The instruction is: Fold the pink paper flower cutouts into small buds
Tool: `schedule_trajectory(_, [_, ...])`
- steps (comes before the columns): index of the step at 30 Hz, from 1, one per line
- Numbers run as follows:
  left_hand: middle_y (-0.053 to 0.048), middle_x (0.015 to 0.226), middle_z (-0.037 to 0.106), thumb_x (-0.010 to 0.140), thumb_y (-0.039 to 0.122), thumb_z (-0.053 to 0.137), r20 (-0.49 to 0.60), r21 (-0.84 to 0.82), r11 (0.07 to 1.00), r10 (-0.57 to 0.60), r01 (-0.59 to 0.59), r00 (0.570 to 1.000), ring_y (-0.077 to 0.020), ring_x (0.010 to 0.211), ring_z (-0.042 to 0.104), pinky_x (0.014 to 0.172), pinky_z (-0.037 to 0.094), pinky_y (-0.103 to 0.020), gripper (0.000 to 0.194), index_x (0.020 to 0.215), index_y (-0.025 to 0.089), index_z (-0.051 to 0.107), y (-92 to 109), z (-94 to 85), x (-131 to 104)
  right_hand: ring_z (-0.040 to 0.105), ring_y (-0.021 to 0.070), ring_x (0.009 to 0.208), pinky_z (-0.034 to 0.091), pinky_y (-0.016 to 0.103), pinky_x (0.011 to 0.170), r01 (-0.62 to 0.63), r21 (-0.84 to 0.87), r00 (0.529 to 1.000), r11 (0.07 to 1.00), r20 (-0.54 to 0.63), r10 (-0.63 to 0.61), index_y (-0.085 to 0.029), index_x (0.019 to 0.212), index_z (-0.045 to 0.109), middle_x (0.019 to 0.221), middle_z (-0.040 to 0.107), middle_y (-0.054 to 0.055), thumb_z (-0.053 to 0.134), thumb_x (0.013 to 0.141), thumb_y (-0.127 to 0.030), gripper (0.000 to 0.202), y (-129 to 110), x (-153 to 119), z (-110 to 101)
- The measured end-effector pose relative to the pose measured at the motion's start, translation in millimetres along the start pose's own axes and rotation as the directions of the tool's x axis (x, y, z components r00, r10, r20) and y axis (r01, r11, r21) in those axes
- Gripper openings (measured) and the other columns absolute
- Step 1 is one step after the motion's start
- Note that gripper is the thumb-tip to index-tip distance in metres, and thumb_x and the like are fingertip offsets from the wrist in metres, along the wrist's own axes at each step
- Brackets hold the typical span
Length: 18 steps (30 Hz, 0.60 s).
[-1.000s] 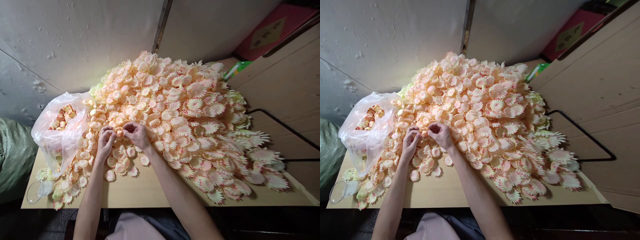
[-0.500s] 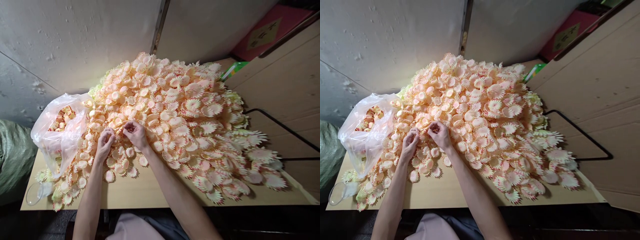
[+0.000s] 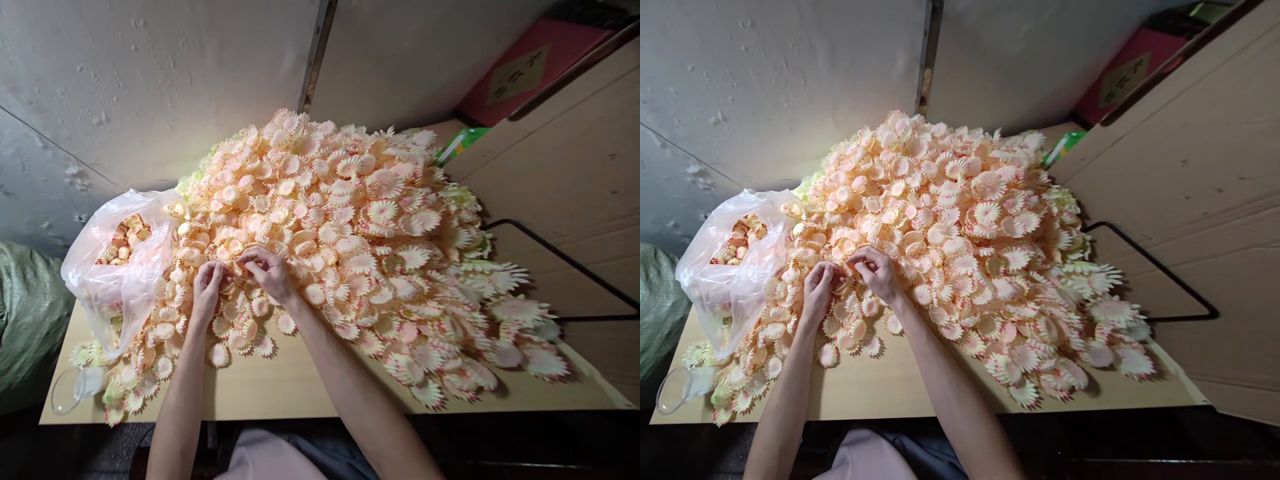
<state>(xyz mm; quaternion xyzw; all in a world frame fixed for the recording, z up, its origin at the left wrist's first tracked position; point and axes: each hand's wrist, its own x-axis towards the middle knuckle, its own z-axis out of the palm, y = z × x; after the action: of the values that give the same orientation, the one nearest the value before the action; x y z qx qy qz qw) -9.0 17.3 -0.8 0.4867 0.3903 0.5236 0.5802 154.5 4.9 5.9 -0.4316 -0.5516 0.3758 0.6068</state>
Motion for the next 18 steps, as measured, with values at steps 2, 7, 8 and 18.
schedule_trajectory(2, [-0.001,0.083,0.059,0.08,0.044,0.069,0.011,0.023,1.0,0.016,-0.016,1.0,-0.0093,0.07,0.058,0.068,0.051,-0.021,0.028,0.086,0.017,0.063,1.9,0.9,-0.6,0.06,0.0155,0.078,0.046,0.025,0.056,0.027,-0.048,1.0,0.998,0.012,-0.026,-0.022,0.081,0.072,0.091,0.064,0.004,0.056,0.083,-0.016,0.017,0.7,-0.7,0.9])
schedule_trajectory(7, [0.0,0.079,0.061,0.064,0.033,0.084,-0.016,0.148,0.987,0.064,-0.06,0.998,-0.0101,0.071,0.06,0.066,0.049,-0.02,0.034,0.084,0.017,0.063,4.7,5.2,-2.9,0.062,0.0159,0.08,0.05,0.027,0.061,0.089,-0.084,0.993,0.993,0.079,-0.082,-0.022,0.087,0.073,0.092,0.065,0.005,0.064,0.081,-0.018,0.012,2.6,-2.3,2.5])
schedule_trajectory(8, [0.0,0.078,0.062,0.062,0.032,0.085,-0.029,0.164,0.984,0.068,-0.063,0.997,-0.0101,0.07,0.059,0.065,0.049,-0.021,0.034,0.083,0.017,0.063,4.1,5.5,-2.9,0.062,0.0161,0.08,0.05,0.027,0.062,0.097,-0.079,0.992,0.992,0.084,-0.09,-0.022,0.087,0.073,0.091,0.066,0.004,0.065,0.081,-0.02,0.01,2.6,-2.4,2.6])
schedule_trajectory(18, [-0.001,0.07,0.063,0.074,0.04,0.075,-0.053,0.299,0.952,0.077,-0.057,0.996,-0.0087,0.06,0.055,0.057,0.045,-0.02,0.026,0.074,0.015,0.065,1.2,2.2,-2.6,0.062,0.0158,0.076,0.053,0.029,0.067,0.031,-0.056,0.999,0.998,-0.02,-0.032,-0.021,0.088,0.063,0.087,0.066,0.003,0.059,0.083,-0.021,0.006,5.3,-1.1,5.4])
